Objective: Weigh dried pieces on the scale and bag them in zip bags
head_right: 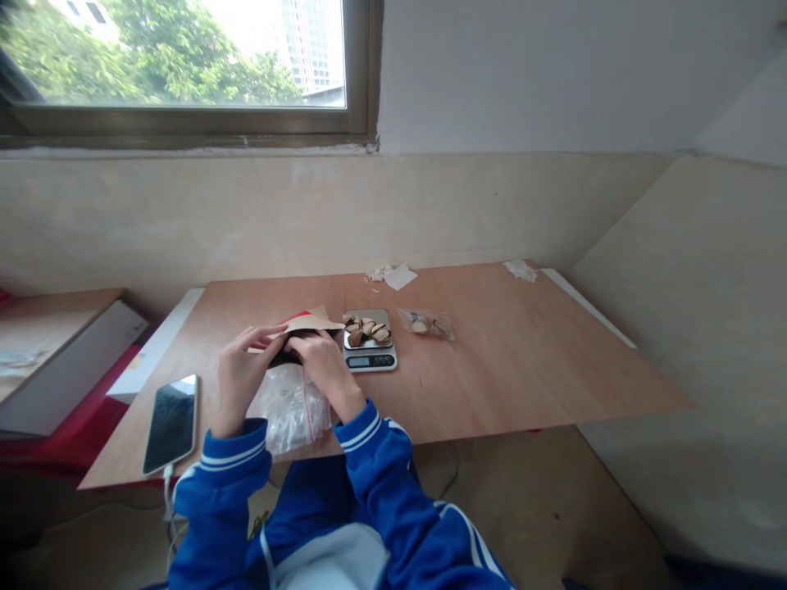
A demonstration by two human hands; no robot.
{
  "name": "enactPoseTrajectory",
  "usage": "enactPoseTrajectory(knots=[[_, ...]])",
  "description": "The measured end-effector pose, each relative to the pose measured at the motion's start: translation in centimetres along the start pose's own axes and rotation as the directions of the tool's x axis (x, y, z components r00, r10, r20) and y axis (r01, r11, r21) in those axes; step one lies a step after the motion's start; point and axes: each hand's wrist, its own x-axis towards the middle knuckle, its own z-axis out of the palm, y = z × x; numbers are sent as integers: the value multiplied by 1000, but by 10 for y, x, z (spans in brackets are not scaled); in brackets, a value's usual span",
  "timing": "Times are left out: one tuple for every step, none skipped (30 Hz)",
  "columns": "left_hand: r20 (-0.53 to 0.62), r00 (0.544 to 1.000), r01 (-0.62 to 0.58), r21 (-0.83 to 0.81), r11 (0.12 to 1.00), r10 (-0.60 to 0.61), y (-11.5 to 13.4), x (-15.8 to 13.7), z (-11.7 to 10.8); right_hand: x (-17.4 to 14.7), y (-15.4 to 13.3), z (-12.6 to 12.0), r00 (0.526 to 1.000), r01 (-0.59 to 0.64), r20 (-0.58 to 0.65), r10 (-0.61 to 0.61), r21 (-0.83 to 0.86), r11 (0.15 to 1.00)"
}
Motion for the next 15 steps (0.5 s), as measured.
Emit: enactPoseTrajectory(knots=[[-8, 1000, -1, 1, 1000, 1, 1, 2, -1, -3, -1, -3, 997, 38, -65, -35, 47, 998], [-18, 1000, -2, 0, 1000, 2, 1, 5, -2, -6, -3, -6, 990, 61, -136, -47, 100, 993], [-24, 1000, -2, 1, 1000, 2, 2, 8, -2, -8, -4, -9, 977, 67, -209, -32, 163, 984], [-29, 1000, -1, 3, 1000, 1, 3, 11, -2, -11, -5, -12, 962, 54, -274, 14, 239, 970], [-33, 999, 2, 8, 1000, -1, 4, 14, -2, -13, -5, -16, 942, 29, -325, 83, 326, 945], [-41, 999, 6, 15, 1000, -6, 5, 17, -2, -16, -4, -20, 918, -2, -359, 168, 419, 908], [-53, 999, 12, 23, 1000, -11, 5, 20, -1, -18, -1, -24, 888, -32, -379, 261, 516, 856], [-73, 997, 20, 31, 999, -18, 5, 24, 0, -22, 3, -27, 852, -55, -383, 356, 610, 791], [-99, 995, 29, 40, 999, -25, 5, 27, 1, -25, 10, -31, 811, -69, -378, 446, 695, 715], [-130, 991, 41, 47, 998, -34, 3, 31, 2, -30, 18, -33, 768, -73, -366, 526, 766, 639], [-163, 986, 54, 50, 997, -45, 2, 35, 3, -34, 27, -35, 725, -71, -349, 593, 819, 569], [-195, 979, 68, 47, 997, -57, -1, 39, 4, -40, 37, -37, 690, -73, -325, 646, 858, 509], [-228, 971, 80, 38, 996, -69, -3, 44, 5, -45, 48, -38, 664, -77, -302, 684, 882, 464], [-260, 962, 90, 23, 996, -81, -7, 48, 7, -50, 58, -39, 646, -83, -282, 709, 898, 433], [-291, 952, 99, 3, 995, -94, -10, 52, 8, -55, 68, -39, 634, -89, -267, 726, 907, 412]])
